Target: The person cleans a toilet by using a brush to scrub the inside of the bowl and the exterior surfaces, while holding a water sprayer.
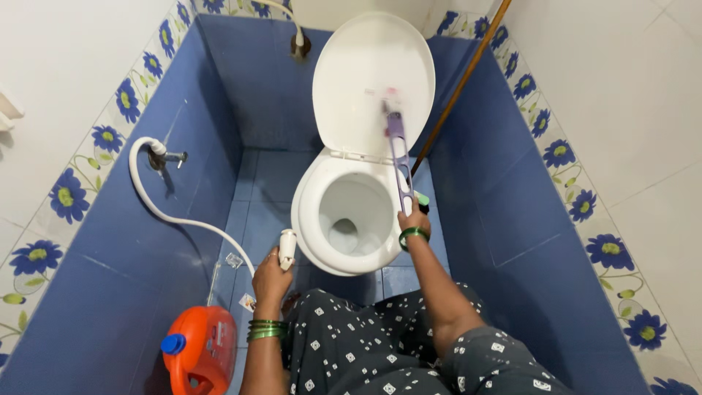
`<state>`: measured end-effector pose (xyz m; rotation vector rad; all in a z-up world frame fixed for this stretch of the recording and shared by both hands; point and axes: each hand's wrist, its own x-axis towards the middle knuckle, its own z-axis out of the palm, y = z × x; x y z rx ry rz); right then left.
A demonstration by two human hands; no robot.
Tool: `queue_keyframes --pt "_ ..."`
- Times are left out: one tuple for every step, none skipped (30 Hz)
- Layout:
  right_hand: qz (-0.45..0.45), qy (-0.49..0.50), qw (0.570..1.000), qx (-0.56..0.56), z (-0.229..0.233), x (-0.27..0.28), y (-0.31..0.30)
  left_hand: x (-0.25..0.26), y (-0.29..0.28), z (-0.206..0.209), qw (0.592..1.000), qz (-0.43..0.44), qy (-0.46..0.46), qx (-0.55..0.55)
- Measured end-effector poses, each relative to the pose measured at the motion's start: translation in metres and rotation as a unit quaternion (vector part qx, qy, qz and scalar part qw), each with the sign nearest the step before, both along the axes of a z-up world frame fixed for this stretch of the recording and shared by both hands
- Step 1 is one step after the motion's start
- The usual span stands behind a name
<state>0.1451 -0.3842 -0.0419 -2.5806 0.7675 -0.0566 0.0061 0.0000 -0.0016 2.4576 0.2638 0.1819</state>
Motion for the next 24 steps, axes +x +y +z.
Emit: queue_keyframes --pt "-0.024 0.005 0.999 0.027 -0.003 -0.001 0.007 0.002 0.001 0.0 1.0 -0.001 0.003 0.002" --pt "-0.048 0.014 0.997 0.053 -0.009 -0.005 0.019 0.001 0.001 -0.001 1.0 -0.002 0.01 0.003" --pt "-0.045 0.025 0.997 0.06 -0.016 -0.011 0.03 0.0 0.001 -0.002 1.0 -0.003 0.011 0.001" --pt "-0.042 0.035 0.996 0.068 -0.021 -0.017 0.041 0.001 0.001 -0.002 1.0 -0.004 0.01 -0.001" --pt "-0.021 0.044 0.997 0.064 -0.027 -0.025 0.049 0.001 0.0 -0.003 1.0 -0.005 0.01 -0.003" --pt "0.0 0.052 0.997 0.062 -0.032 -0.032 0.058 0.001 0.0 -0.002 1.0 -0.004 0.01 -0.002" --pt "0.021 0.06 0.996 0.06 -0.034 -0.035 0.062 0.0 -0.001 -0.002 1.0 -0.003 0.01 0.0" --pt "0.044 0.076 0.995 0.044 -0.034 -0.034 0.062 0.0 0.0 -0.001 1.0 -0.002 0.01 0.002" --pt "0.067 0.093 0.993 0.028 -0.033 -0.031 0.061 0.0 -0.001 0.001 1.0 -0.003 0.012 0.0" --pt "0.091 0.11 0.99 0.012 -0.032 -0.027 0.061 -0.002 -0.001 0.003 1.0 -0.002 0.015 -0.001" --pt "0.108 0.116 0.987 -0.022 -0.029 -0.017 0.058 -0.003 0.0 0.005 1.0 -0.001 0.017 -0.002" --pt "0.126 0.123 0.983 -0.058 -0.022 -0.002 0.052 -0.004 0.0 0.006 1.0 -0.004 0.018 -0.009" --pt "0.134 0.118 0.981 -0.072 -0.015 0.012 0.044 -0.004 0.0 0.008 1.0 -0.007 0.019 -0.017" --pt "0.143 0.112 0.98 -0.087 -0.008 0.025 0.037 -0.004 0.001 0.008 0.999 -0.009 0.019 -0.024" --pt "0.127 0.111 0.981 -0.092 -0.001 0.035 0.03 -0.006 0.001 0.007 1.0 -0.008 0.022 -0.018" --pt "0.11 0.109 0.983 -0.097 0.006 0.043 0.021 -0.004 0.001 0.006 1.0 -0.008 0.022 -0.012" --pt "0.092 0.09 0.988 -0.081 0.011 0.047 0.013 -0.002 0.002 0.005 1.0 -0.007 0.023 -0.005" --pt "0.072 0.073 0.993 -0.065 0.016 0.049 0.002 -0.002 0.002 0.003 1.0 -0.007 0.017 -0.005" --pt "0.053 0.056 0.996 -0.049 0.019 0.05 -0.004 -0.001 0.003 0.0 1.0 -0.007 0.012 -0.006" --pt "0.03 0.04 0.998 -0.03 0.018 0.048 -0.006 -0.001 0.002 -0.003 1.0 -0.006 0.007 -0.007" --pt "0.008 0.025 1.0 -0.012 0.015 0.043 -0.004 -0.001 0.002 -0.005 1.0 -0.007 0.006 -0.006" --pt "-0.014 0.009 1.0 0.007 0.011 0.038 -0.002 -0.001 0.002 -0.006 1.0 -0.008 0.005 -0.004" --pt "-0.029 -0.013 0.998 0.045 0.006 0.033 0.004 0.0 0.002 -0.006 1.0 -0.009 0.003 -0.003" --pt "-0.046 -0.035 0.995 0.083 -0.002 0.026 0.015 0.0 0.002 -0.005 1.0 -0.01 0.008 0.0"
